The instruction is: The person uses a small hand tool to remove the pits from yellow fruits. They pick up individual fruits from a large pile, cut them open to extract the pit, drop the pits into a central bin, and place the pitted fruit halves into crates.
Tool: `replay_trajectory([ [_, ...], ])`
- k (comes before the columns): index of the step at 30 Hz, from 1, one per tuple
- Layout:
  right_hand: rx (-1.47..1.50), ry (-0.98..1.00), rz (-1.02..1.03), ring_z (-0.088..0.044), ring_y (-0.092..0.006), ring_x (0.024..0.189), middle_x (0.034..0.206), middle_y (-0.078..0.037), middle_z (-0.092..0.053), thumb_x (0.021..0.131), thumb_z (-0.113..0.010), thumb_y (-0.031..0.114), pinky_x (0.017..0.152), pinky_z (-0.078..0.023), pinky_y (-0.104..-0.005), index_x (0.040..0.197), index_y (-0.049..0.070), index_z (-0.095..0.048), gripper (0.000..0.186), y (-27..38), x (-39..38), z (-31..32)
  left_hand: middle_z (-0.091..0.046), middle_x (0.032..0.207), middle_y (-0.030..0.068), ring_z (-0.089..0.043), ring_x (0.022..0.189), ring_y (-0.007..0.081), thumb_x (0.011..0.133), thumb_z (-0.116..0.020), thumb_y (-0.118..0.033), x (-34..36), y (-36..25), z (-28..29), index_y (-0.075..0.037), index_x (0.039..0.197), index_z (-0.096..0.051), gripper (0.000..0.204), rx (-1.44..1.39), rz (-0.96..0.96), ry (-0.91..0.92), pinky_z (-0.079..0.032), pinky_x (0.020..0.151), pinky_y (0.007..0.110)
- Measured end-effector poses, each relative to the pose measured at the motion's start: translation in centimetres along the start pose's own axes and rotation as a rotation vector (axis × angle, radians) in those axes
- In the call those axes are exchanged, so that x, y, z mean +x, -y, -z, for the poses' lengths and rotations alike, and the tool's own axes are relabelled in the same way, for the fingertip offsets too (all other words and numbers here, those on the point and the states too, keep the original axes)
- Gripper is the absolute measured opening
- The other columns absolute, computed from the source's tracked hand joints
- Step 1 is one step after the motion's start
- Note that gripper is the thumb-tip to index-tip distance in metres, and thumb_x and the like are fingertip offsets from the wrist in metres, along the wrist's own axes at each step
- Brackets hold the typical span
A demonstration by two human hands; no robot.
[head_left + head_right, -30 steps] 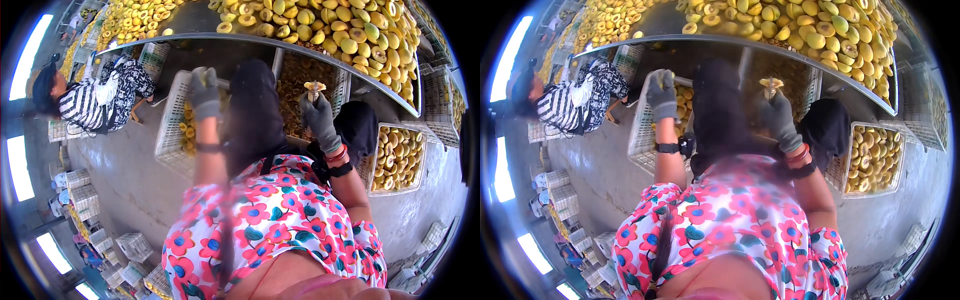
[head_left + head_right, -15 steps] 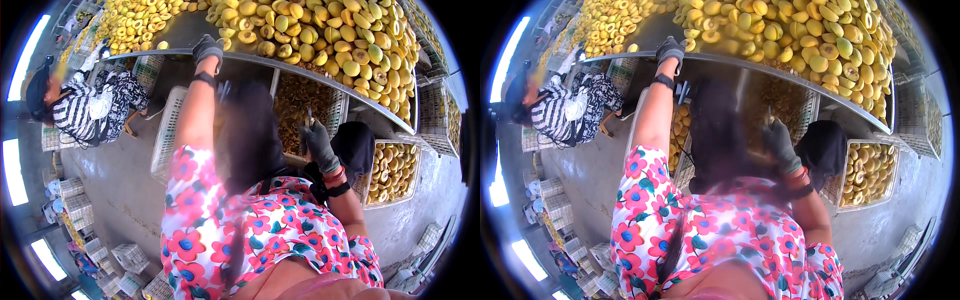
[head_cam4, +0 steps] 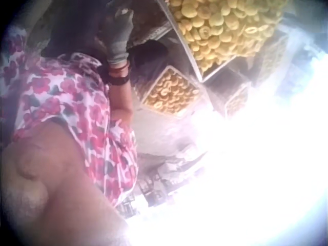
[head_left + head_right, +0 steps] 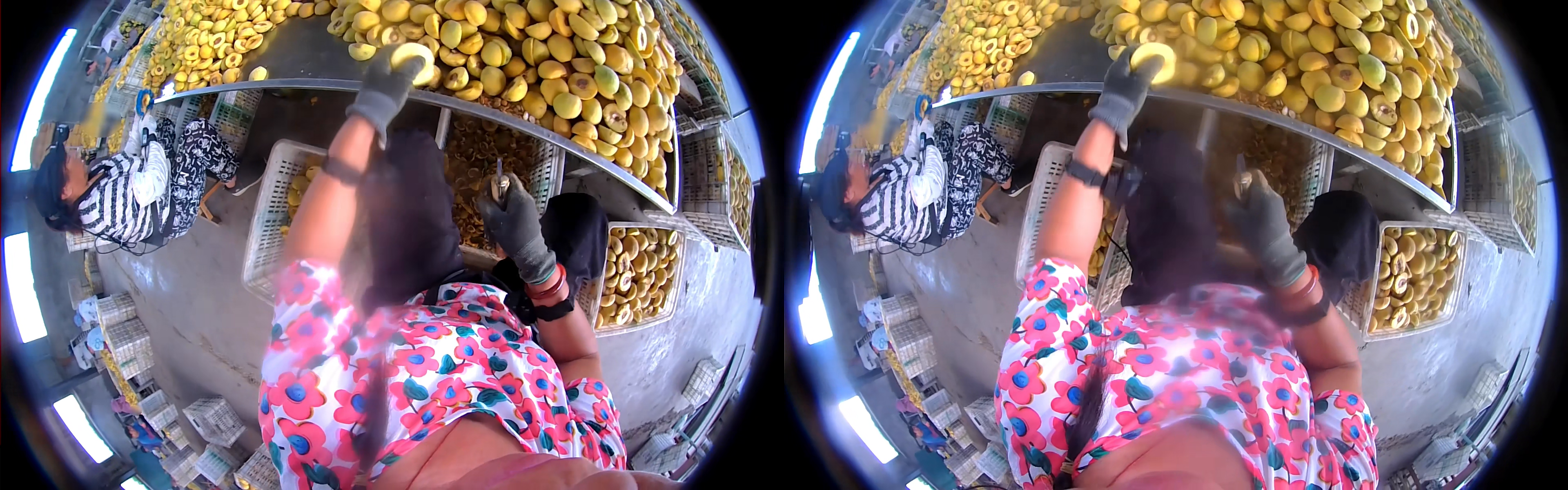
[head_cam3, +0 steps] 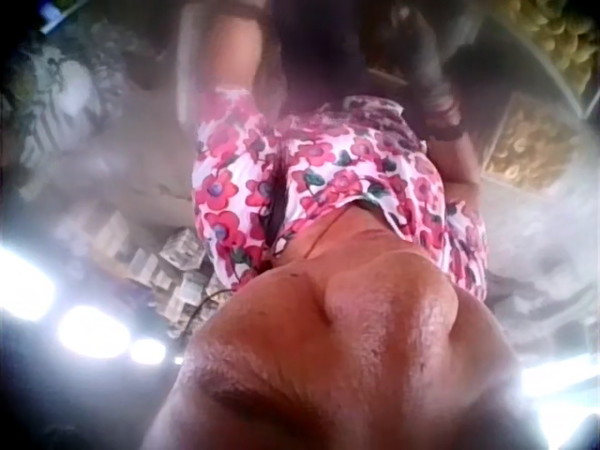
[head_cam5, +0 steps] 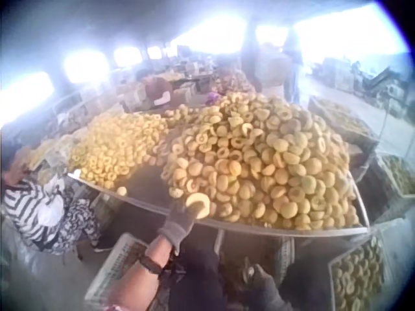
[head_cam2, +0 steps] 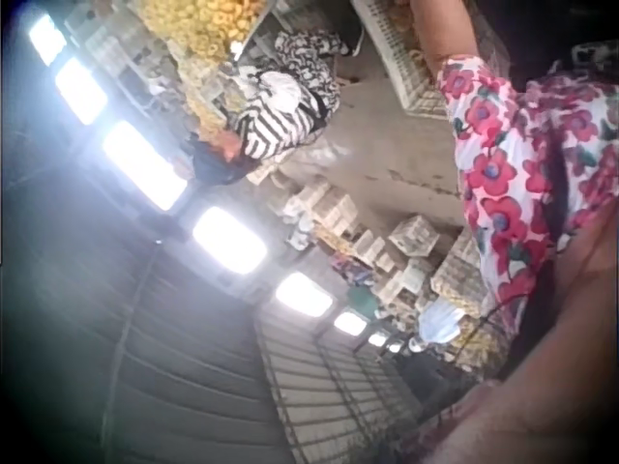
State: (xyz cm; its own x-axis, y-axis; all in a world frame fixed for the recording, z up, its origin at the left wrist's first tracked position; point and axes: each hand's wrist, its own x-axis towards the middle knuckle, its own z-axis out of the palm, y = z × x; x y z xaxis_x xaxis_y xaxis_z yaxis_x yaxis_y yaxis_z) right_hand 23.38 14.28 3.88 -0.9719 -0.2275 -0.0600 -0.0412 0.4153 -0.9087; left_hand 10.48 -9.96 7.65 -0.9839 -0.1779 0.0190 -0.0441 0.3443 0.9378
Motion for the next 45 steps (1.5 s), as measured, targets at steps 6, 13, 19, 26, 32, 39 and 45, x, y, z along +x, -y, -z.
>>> replay_trajectory([
  [6, -0.014, -0.034, 0.273, -0.053, -0.0227, 0.055, 0.064, -0.011, -0.055, 0.079, -0.06, 0.011, 0.053, -0.042, -0.0326, 0.086, 0.004, -0.05, 0.014, 6.0, -1.3, 2.1, -0.059, 0.093, 0.0053, -0.055, 0.084, 0.012, 0.083, -0.063, -0.03, -10.1, -3.2, -4.3, -0.005, 0.106, -0.052, 0.036, -0.51, -0.167, 0.025, -0.047, 0.076, 0.026],
  [13, -0.304, -0.011, 0.405, -0.059, -0.028, 0.066, 0.074, -0.015, -0.059, 0.078, -0.062, 0.01, 0.059, -0.045, -0.0338, 0.091, 0.002, -0.052, 0.018, 6.3, -2.9, 3.0, -0.059, 0.094, 0.0068, -0.056, 0.087, 0.0162, 0.089, -0.052, -0.036, -14.8, -4.7, -7.9, -0.004, 0.105, -0.054, 0.036, -0.293, -0.366, -0.073, -0.046, 0.078, 0.029],
  [19, -0.265, -0.079, 0.571, -0.055, -0.0144, 0.065, 0.073, -0.005, -0.059, 0.08, -0.056, 0.004, 0.06, -0.044, -0.0285, 0.092, 0.002, -0.052, 0.012, 5.4, -3.7, 2.3, -0.059, 0.096, 0.0106, -0.059, 0.085, 0.0204, 0.091, -0.048, -0.033, -15.7, -4.5, -9.0, -0.005, 0.106, -0.052, 0.032, 0.164, -0.708, -0.249, -0.047, 0.074, 0.031],
  [26, 0.349, 0.347, 0.223, -0.046, -0.0078, 0.048, 0.065, 0.0, -0.05, 0.084, -0.051, 0.007, 0.042, -0.036, -0.0209, 0.091, 0.005, -0.053, 0.007, 3.7, -4.3, 3.0, -0.058, 0.096, 0.0111, -0.059, 0.084, 0.0215, 0.09, -0.049, -0.036, -16.4, -4.8, -8.4, -0.005, 0.108, -0.051, 0.036, -0.141, -0.579, -0.1, -0.047, 0.075, 0.031],
  [32, 0.655, 0.486, -0.132, -0.039, -0.0067, 0.042, 0.059, 0.002, -0.044, 0.086, -0.054, 0.017, 0.037, -0.03, -0.0192, 0.082, 0.006, -0.051, 0.012, 6.6, -4.6, 3.8, -0.055, 0.099, 0.012, -0.057, 0.087, 0.0233, 0.081, -0.054, -0.022, -15.8, -3.3, -8.1, -0.006, 0.105, -0.052, 0.028, 0.077, -0.75, -0.051, -0.048, 0.075, 0.031],
  [39, 0.762, 0.57, -0.103, -0.038, -0.0061, 0.043, 0.06, 0.002, -0.044, 0.086, -0.055, 0.016, 0.037, -0.028, -0.0188, 0.078, 0.005, -0.053, 0.014, 4.9, -4.6, 2.1, -0.057, 0.094, 0.0057, -0.054, 0.083, 0.0151, 0.093, -0.041, -0.045, -15.9, -4.3, -7.4, -0.005, 0.104, -0.053, 0.043, -0.563, -0.179, 0.091, -0.045, 0.075, 0.028],
  [45, 0.579, 0.382, 0.027, -0.04, -0.0039, 0.044, 0.061, 0.004, -0.046, 0.086, -0.054, 0.012, 0.04, -0.033, -0.0194, 0.086, 0.007, -0.05, 0.007, 3.3, -4.7, 2.0, -0.058, 0.095, 0.01, -0.055, 0.087, 0.0205, 0.094, -0.04, -0.039, -14.6, -1.8, -0.8, -0.005, 0.099, -0.055, 0.037, 0.158, -0.443, -0.483, -0.045, 0.079, 0.032],
])
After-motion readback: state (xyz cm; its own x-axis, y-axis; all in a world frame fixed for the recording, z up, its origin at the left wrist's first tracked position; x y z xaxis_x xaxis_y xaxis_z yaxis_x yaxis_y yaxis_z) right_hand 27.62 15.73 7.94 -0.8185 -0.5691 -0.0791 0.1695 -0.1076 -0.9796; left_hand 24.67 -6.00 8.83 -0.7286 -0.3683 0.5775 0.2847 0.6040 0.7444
